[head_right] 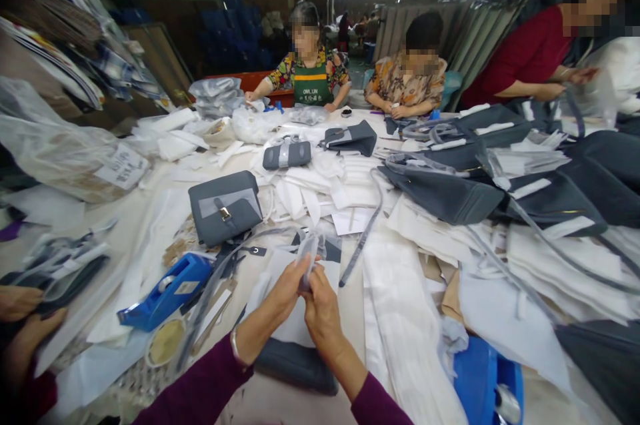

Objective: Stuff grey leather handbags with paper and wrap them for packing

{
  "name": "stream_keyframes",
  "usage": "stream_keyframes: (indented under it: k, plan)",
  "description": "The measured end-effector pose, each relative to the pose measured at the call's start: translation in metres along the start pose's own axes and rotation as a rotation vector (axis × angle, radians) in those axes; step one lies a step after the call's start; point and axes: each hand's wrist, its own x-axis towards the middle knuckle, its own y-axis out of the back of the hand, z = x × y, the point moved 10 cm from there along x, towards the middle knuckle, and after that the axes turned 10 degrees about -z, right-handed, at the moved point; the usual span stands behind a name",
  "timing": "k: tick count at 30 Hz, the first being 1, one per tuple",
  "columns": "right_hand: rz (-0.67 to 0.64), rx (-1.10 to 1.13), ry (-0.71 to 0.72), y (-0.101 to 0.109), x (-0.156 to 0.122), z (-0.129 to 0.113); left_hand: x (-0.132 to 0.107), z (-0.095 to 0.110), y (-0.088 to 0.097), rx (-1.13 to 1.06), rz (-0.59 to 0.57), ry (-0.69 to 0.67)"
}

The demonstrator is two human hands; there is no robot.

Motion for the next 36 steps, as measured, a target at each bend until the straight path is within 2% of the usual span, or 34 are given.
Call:
stream_keyframes:
  k: [2,6,7,10,11,12,16,17,18,21,23,25,27,28,29,30,33,34,36]
  plan:
    - [-0.045,-0.021,0.069,-0.007,0.001,-0.003,0.004,-0.007,0.002,-0.055,-0.013,0.070]
    - [-0.060,0.172,-0.227,-0.011,0.007,0.036,0.009,0.000,0.019,0.063,0.116,-0.031]
    - [-0.048,0.181,-0.240,-0.009,0.009,0.040,0.012,-0.002,0.019,0.039,0.104,-0.023]
    - [-0.039,0.044,-0.034,-0.002,0.018,0.024,0.026,-0.019,0.008,-0.144,-0.062,0.105]
    - [-0.049,0.001,0.018,-0.002,0.020,0.021,0.029,-0.022,0.008,-0.171,-0.087,0.126]
    - [-0.064,-0.012,0.008,-0.003,0.022,0.024,0.032,-0.022,0.011,-0.151,-0.072,0.116]
    - [-0.122,0.222,-0.380,-0.012,0.022,0.072,0.035,-0.014,0.032,0.104,0.128,-0.058]
    - [-0.132,0.274,-0.407,-0.014,0.022,0.076,0.036,-0.018,0.033,0.094,0.135,-0.044]
    - [-0.137,0.281,-0.367,-0.014,0.024,0.075,0.039,-0.028,0.032,0.036,0.111,0.015]
    - [-0.145,0.081,-0.073,-0.008,0.030,0.052,0.045,-0.058,0.021,-0.174,-0.052,0.264]
    - [-0.171,-0.028,0.003,-0.008,0.030,0.048,0.048,-0.062,0.022,-0.165,-0.081,0.277]
    - [-0.186,-0.008,-0.142,-0.010,0.030,0.069,0.050,-0.054,0.034,-0.063,0.020,0.155]
    - [-0.200,0.107,-0.393,-0.015,0.026,0.098,0.049,-0.046,0.041,0.052,0.108,0.032]
    - [-0.204,0.163,-0.476,-0.017,0.024,0.107,0.049,-0.046,0.042,0.076,0.124,0.009]
    - [-0.204,0.190,-0.492,-0.019,0.024,0.110,0.050,-0.050,0.042,0.059,0.125,0.020]
    - [-0.201,0.176,-0.437,-0.018,0.027,0.105,0.053,-0.058,0.041,-0.010,0.105,0.069]
    - [-0.237,-0.015,-0.106,-0.015,0.034,0.074,0.059,-0.090,0.030,-0.364,-0.014,0.309]
    - [-0.264,-0.070,-0.040,-0.016,0.034,0.068,0.061,-0.095,0.028,-0.435,-0.033,0.341]
    - [-0.284,-0.113,-0.069,-0.016,0.035,0.075,0.063,-0.097,0.035,-0.413,0.020,0.303]
